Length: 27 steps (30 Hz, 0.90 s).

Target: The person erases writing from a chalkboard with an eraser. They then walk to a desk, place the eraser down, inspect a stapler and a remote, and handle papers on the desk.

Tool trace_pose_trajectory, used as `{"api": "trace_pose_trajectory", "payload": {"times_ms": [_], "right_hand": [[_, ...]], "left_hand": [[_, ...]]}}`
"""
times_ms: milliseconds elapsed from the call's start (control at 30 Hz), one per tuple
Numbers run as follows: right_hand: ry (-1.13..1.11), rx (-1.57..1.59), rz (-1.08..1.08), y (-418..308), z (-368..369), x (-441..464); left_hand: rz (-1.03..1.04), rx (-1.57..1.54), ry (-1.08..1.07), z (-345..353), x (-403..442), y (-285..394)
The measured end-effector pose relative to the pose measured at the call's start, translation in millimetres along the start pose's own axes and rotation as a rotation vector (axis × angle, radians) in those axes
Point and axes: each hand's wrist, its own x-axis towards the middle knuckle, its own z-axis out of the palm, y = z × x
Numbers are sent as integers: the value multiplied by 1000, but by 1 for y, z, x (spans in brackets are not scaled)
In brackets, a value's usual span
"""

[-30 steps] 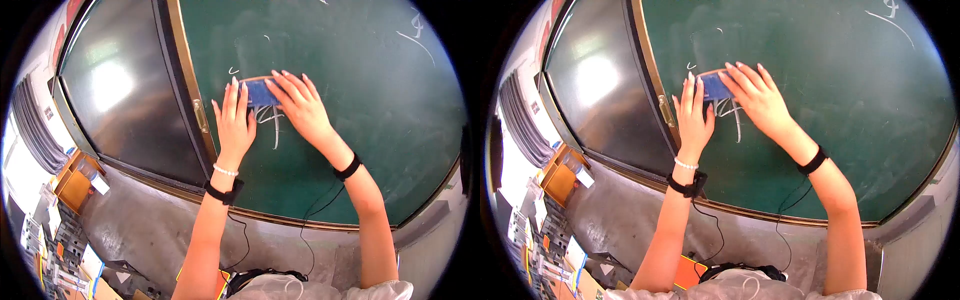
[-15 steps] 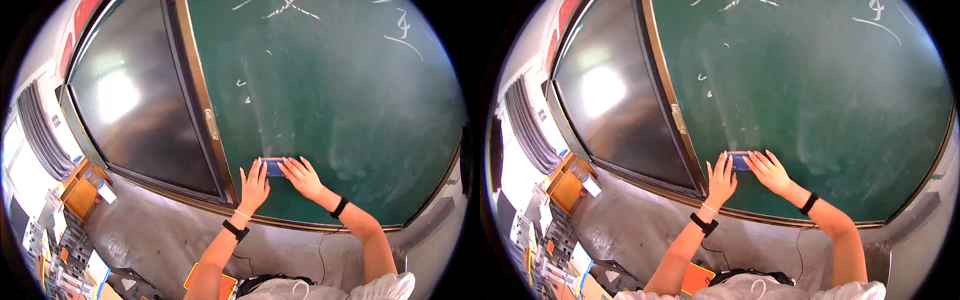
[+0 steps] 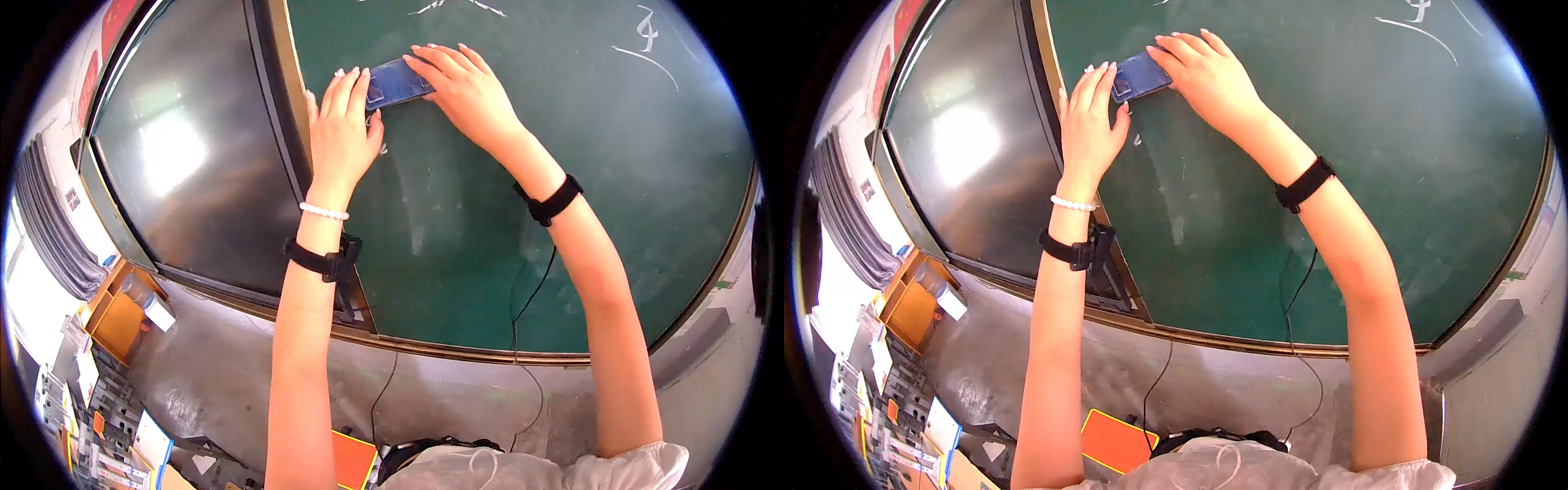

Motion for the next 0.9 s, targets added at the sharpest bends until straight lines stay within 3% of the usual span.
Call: {"api": "trace_pose_trajectory", "payload": {"times_ms": [200, 533, 733, 900], "right_hand": [[-36, 129, 11, -33, 14, -34], [-294, 320, -78, -69, -2, -116], [-111, 244, -26, -19, -23, -33], [26, 155, 40, 15, -16, -3]], "left_hand": [[-47, -50, -30, 9, -51, -2], [-139, -169, -188, 20, -177, 32], [-31, -132, -10, 13, -64, 14], [-83, -106, 140, 12, 20, 27]]}}
